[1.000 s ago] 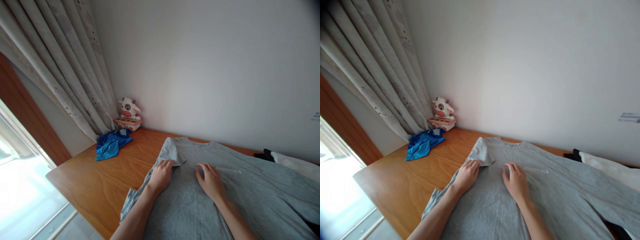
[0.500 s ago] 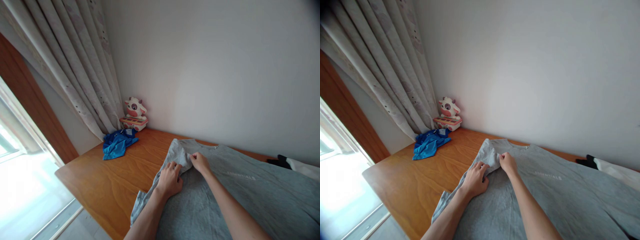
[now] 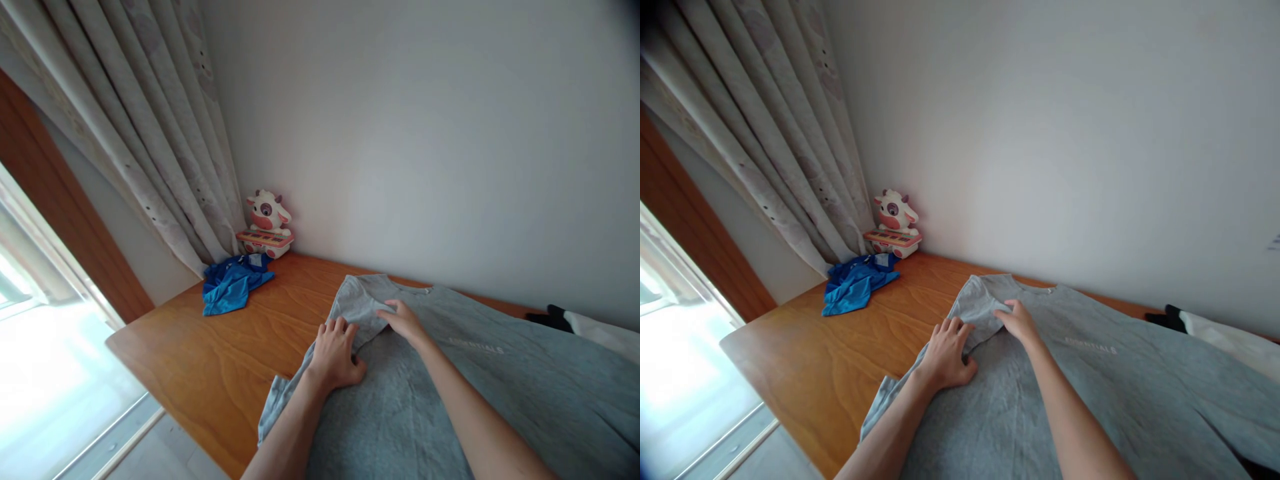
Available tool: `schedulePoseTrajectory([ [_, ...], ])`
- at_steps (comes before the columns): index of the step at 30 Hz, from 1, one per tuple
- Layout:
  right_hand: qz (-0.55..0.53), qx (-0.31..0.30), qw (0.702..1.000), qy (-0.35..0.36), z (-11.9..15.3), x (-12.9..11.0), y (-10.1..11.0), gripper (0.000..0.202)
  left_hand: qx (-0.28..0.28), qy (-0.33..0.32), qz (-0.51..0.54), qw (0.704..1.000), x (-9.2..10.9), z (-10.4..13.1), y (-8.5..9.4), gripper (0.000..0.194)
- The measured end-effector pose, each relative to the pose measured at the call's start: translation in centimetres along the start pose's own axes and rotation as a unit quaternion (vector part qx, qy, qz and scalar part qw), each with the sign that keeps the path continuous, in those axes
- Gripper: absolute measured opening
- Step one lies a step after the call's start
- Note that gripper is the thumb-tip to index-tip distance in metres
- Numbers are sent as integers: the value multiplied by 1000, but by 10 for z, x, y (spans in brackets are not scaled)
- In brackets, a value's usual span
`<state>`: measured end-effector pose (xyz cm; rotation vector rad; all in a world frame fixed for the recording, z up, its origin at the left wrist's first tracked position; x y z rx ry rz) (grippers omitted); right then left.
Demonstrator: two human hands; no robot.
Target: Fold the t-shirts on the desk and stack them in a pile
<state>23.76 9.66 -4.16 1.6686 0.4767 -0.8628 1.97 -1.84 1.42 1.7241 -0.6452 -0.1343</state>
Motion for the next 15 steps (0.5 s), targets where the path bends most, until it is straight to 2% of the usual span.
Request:
schedulePoseTrajectory([
  [3,-5,18,1000,9,-1,-3,2,31,-12,-3,-5,1000,-2,-2,-3,47],
  [6,-4,19,1000,4,0,-3,2,27,-21,-7,20,1000,-3,-3,-3,35],
  [10,24,11,999,-17,5,-4,3,29,20,-17,54,998,0,-1,5,33],
  [12,59,17,998,-17,12,-9,8,32,23,-26,65,997,2,0,7,29],
  [15,118,39,992,28,33,-24,15,40,45,-20,61,997,2,-2,8,22],
])
Point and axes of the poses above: each hand's wrist, its own z-axis away from the middle knuckle, its own y-axis out of the back of the hand, x = y × z, the point moved 5 cm from there along -z, towards the middle knuckle, and after that the axes turned 3 degrees about -y, right-handed, at the moved point
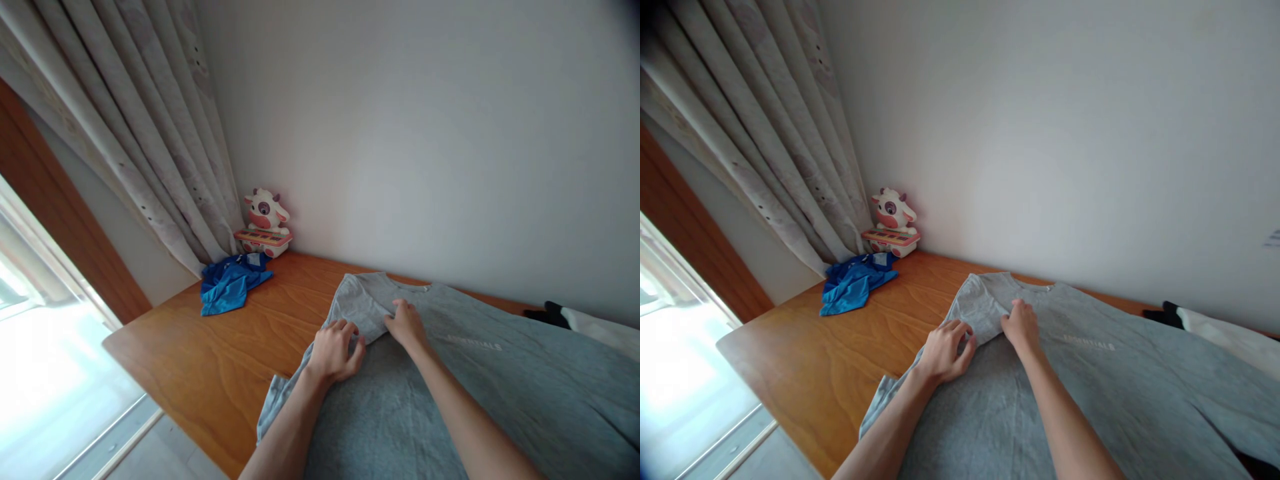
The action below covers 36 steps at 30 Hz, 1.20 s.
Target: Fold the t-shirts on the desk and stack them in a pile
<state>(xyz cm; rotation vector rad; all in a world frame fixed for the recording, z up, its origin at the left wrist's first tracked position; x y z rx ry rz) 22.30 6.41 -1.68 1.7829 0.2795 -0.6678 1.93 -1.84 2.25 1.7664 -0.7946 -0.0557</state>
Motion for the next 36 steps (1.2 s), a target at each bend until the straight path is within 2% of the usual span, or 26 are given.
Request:
schedulePoseTrajectory([
  [3,27,-1,996,85,28,-20,3,39,21,43,-21,999,-11,-4,-4,31],
  [5,51,-20,988,143,46,-31,-2,38,1,82,-29,996,-21,-5,-10,45],
  [7,80,-37,981,174,59,-36,-8,38,-22,94,-38,995,-27,-4,-15,54],
  [12,127,-40,980,151,75,-31,-14,48,-13,53,-48,997,-26,-2,-15,35],
  [15,104,-29,976,188,88,-36,-12,45,-3,48,-46,998,-24,0,-14,33],
  [18,79,-49,972,218,100,-39,-13,43,1,78,-45,996,-30,-4,-13,30],
  [21,67,-68,974,207,104,-39,-12,45,-12,124,-64,990,-40,-23,-14,26],
  [24,59,-76,975,199,103,-39,-10,46,-31,114,-78,990,-45,-59,-21,32],
  [27,51,-86,977,190,102,-39,-8,48,-59,72,-85,992,-45,-97,-41,45],
  [29,42,-92,978,182,102,-39,-6,48,-77,57,-93,991,-46,-114,-58,50],
  [33,20,-98,980,174,103,-40,-3,49,-91,73,-121,986,-54,-129,-83,51],
  [36,11,-92,981,168,103,-40,-2,51,-99,77,-140,982,-60,-138,-87,50],
])
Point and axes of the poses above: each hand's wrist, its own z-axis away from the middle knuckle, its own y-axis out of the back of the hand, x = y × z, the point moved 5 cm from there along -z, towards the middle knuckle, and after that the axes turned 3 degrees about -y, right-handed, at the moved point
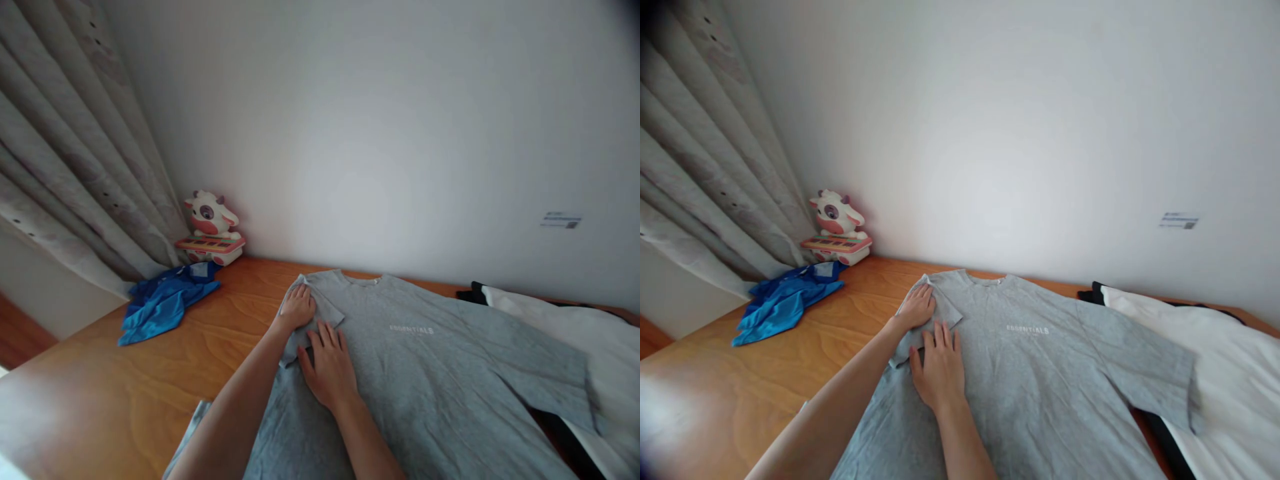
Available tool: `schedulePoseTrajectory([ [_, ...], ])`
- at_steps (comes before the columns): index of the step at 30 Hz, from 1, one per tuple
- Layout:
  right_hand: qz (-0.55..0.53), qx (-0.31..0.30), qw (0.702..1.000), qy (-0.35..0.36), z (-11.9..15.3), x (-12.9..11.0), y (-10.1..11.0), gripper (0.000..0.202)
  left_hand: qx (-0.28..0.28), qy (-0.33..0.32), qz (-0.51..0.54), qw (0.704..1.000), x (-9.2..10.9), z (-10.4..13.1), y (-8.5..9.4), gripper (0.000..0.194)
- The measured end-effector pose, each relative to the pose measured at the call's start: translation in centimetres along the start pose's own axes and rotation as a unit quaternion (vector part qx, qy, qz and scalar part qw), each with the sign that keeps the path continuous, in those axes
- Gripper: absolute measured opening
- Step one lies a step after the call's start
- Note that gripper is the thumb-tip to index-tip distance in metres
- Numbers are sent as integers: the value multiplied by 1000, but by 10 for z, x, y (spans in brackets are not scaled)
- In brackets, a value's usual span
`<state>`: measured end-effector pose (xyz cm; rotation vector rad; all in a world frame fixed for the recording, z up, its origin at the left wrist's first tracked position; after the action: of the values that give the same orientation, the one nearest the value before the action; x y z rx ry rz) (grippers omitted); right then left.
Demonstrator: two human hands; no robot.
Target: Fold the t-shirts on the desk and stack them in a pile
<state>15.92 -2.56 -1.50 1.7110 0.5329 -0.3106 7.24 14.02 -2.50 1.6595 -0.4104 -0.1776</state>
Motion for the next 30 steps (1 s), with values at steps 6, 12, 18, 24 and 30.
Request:
schedulePoseTrajectory([
  [6,-18,20,1000,0,0,0,1,47,4,2,-30,1000,-2,-14,2,57],
  [12,-36,41,998,3,-1,1,2,42,-44,-2,-39,998,-8,-26,-10,74],
  [18,-109,142,983,-37,-4,11,8,35,36,-12,-87,995,21,-4,13,59],
  [24,-254,274,923,-88,-6,32,12,26,-7,-2,-88,996,52,62,1,56],
  [30,-286,312,897,-126,0,43,10,26,-38,-20,-78,996,59,81,3,63],
])
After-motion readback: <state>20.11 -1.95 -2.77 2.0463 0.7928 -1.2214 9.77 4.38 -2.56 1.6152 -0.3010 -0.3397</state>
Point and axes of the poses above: each hand's wrist, its own z-axis away from the middle knuckle, its own y-axis out of the back of the hand, x = y × z, the point moved 5 cm from there along -z, towards the middle knuckle, and after that the axes turned 3 degrees about -y, right-handed, at the moved point
